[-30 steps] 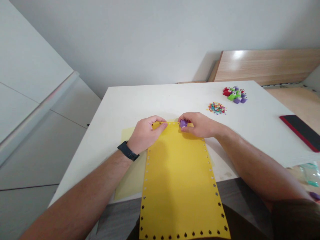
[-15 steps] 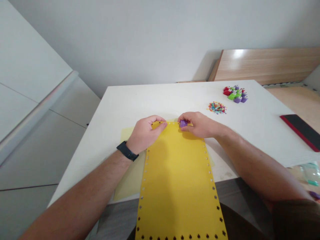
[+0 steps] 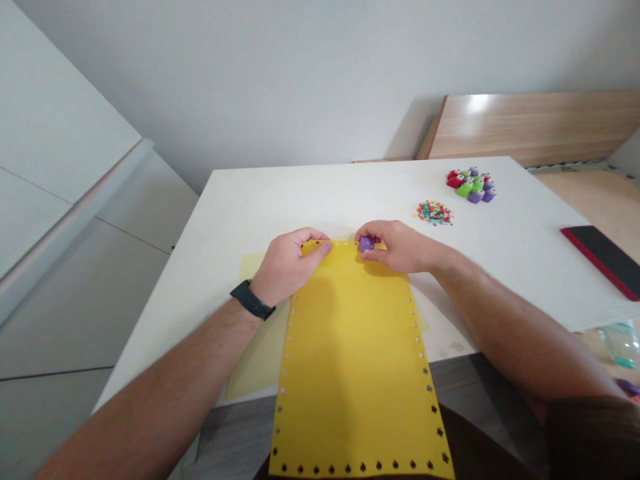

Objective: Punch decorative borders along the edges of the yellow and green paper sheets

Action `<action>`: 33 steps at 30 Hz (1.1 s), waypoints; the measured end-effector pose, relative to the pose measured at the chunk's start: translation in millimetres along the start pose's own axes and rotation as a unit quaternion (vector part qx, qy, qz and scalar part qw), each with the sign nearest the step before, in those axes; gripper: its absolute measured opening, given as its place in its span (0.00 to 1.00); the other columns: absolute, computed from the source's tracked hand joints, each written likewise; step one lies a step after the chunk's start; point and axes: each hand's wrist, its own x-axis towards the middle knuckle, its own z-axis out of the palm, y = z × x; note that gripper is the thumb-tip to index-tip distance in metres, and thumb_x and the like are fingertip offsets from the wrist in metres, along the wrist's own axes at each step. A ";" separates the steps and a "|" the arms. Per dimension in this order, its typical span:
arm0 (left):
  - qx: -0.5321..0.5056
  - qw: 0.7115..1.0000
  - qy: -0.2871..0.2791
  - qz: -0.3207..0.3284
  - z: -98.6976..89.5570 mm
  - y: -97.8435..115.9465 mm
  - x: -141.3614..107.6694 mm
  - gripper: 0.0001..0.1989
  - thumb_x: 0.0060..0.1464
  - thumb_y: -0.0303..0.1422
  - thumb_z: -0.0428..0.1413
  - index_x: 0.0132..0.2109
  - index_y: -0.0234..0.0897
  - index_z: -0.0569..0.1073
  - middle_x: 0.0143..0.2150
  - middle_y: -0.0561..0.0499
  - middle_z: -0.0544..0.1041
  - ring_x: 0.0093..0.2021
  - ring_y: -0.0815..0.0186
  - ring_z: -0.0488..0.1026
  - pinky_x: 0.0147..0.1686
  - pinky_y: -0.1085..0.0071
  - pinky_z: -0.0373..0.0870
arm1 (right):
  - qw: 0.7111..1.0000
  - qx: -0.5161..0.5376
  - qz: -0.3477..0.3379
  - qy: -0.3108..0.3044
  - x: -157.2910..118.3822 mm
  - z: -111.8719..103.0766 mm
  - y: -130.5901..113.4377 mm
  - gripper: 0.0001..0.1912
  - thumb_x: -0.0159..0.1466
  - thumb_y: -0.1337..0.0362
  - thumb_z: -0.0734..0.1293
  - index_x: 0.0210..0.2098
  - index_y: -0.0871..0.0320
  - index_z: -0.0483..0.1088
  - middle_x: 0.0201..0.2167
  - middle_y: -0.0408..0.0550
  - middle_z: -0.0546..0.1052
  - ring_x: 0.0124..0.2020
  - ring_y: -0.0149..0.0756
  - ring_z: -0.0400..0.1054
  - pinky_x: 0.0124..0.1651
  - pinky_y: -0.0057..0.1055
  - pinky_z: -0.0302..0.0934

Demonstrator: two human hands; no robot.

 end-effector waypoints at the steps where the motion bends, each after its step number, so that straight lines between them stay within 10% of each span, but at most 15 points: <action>1: -0.002 1.000 0.000 0.000 0.1 0.0 -0.1 0.20 0.60 0.50 0.55 0.45 0.39 0.81 0.28 0.52 0.78 0.20 0.70 0.63 0.20 0.72 0.54 | 1.000 -0.002 0.000 -0.001 0.0 -0.2 -0.1 0.12 0.62 0.63 0.69 0.45 0.59 0.75 0.40 0.49 0.79 0.38 0.35 0.70 0.43 0.30 0.60; 33: -0.008 1.000 -0.002 -0.005 -0.4 0.2 0.0 0.22 0.59 0.51 0.55 0.46 0.38 0.81 0.26 0.51 0.77 0.18 0.70 0.61 0.19 0.72 0.51 | 0.999 -0.028 -0.005 0.016 1.9 5.5 -0.5 0.10 0.63 0.65 0.69 0.44 0.59 0.75 0.40 0.50 0.78 0.39 0.36 0.70 0.42 0.29 0.59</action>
